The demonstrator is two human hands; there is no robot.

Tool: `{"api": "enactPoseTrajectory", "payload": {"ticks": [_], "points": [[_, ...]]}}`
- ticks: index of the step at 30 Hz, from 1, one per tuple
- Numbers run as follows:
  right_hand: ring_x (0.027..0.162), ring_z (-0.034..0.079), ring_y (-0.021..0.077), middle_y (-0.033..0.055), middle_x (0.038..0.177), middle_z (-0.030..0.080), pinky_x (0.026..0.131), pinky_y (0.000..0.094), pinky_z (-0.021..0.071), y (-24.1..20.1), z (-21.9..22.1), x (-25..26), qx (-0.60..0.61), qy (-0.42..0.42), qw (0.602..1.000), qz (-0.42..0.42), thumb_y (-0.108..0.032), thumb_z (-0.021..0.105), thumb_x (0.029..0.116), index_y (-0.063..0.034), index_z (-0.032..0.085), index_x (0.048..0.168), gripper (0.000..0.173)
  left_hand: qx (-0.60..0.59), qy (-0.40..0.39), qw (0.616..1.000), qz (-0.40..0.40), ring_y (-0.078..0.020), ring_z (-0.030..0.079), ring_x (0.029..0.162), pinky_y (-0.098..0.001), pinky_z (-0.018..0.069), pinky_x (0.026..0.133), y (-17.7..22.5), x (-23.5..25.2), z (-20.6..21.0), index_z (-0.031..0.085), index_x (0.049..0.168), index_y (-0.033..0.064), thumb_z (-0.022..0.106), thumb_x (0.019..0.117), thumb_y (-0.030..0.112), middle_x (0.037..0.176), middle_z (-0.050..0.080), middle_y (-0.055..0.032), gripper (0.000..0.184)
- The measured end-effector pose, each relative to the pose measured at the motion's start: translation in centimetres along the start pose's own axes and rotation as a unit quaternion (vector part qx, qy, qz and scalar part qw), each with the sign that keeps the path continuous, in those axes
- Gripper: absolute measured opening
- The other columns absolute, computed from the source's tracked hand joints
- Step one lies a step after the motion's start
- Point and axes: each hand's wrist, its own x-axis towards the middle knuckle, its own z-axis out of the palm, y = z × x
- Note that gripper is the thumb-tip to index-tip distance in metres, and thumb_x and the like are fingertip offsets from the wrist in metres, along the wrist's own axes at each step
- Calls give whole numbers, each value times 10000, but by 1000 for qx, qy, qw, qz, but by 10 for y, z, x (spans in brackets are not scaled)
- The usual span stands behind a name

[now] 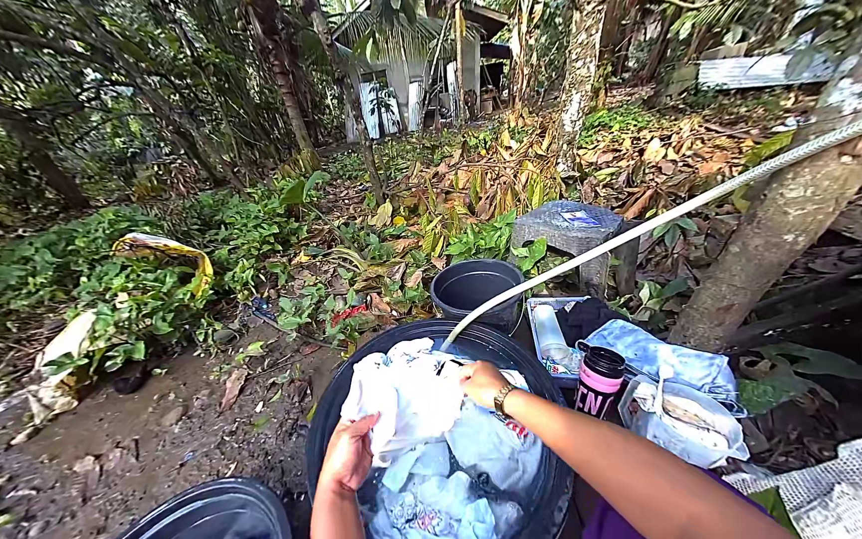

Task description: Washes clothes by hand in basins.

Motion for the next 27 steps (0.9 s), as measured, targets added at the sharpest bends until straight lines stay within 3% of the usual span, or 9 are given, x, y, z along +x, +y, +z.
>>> {"api": "enactPoseTrajectory", "payload": {"ticks": [3,5,7,8,12,17,20,23,27], "points": [[1325,563,370,257,1353,608,1107,536,433,-17,-31,-13,-31,44,998,37,-107,414,1076,32,558,1353,342,140,59,988,4,-103,678,701,-278,583,648,3,7,-5,560,1233,-16,457,1052,-8,871,696,-71,208],[1274,594,358,263,1339,606,1072,518,460,-16,-40,-10,62,91,992,57,-86,397,1087,29,534,1374,339,217,101,971,8,-100,653,676,-275,559,638,0,12,-10,628,1140,-33,512,1053,33,836,690,-74,159],[1114,671,352,262,1255,635,968,509,530,-10,-45,-3,129,115,983,66,-81,397,1086,24,552,1343,318,247,126,961,6,-111,630,683,-293,542,654,-4,15,-12,642,1088,-39,545,1049,60,829,670,-85,144],[1088,678,353,264,1241,635,953,507,536,-9,-47,-3,123,110,984,63,-74,402,1082,25,550,1339,313,236,124,964,2,-115,635,688,-298,546,658,-6,15,-11,634,1109,-38,537,1060,82,833,671,-89,162],[1260,610,383,253,1339,619,1048,550,482,-4,-41,-8,1,57,998,32,-62,483,1046,-44,518,1419,374,73,39,996,-34,-129,710,780,-314,611,708,-7,5,6,513,1276,28,316,1140,227,907,700,-77,311],[1225,607,462,303,1240,660,1045,656,444,20,18,5,-94,-59,992,-61,-80,566,1005,37,665,1251,290,-12,-43,996,-77,-153,716,918,-348,603,826,-26,-4,32,519,1299,53,266,1142,299,1007,719,-87,387],[1303,559,409,287,1354,607,1106,582,402,18,50,-3,71,-123,989,-33,-238,408,1115,64,613,1325,422,-58,-77,992,-85,-151,729,938,-351,612,839,-31,-7,38,542,1287,82,235,1140,329,1023,740,-77,421],[1331,523,347,206,1422,573,1060,595,393,1,53,-20,303,-143,941,55,-482,299,1117,-13,551,1413,609,-137,-107,982,-69,-165,762,906,-356,642,796,-27,-5,33,601,1211,113,184,1129,382,986,774,-71,502],[1026,634,204,162,1161,661,917,394,507,-14,20,-21,323,-140,936,-20,-280,439,1111,37,580,1311,401,-68,-40,997,-16,-136,743,859,-325,635,759,-9,2,10,539,1249,87,247,1139,266,961,744,-56,360]]}}
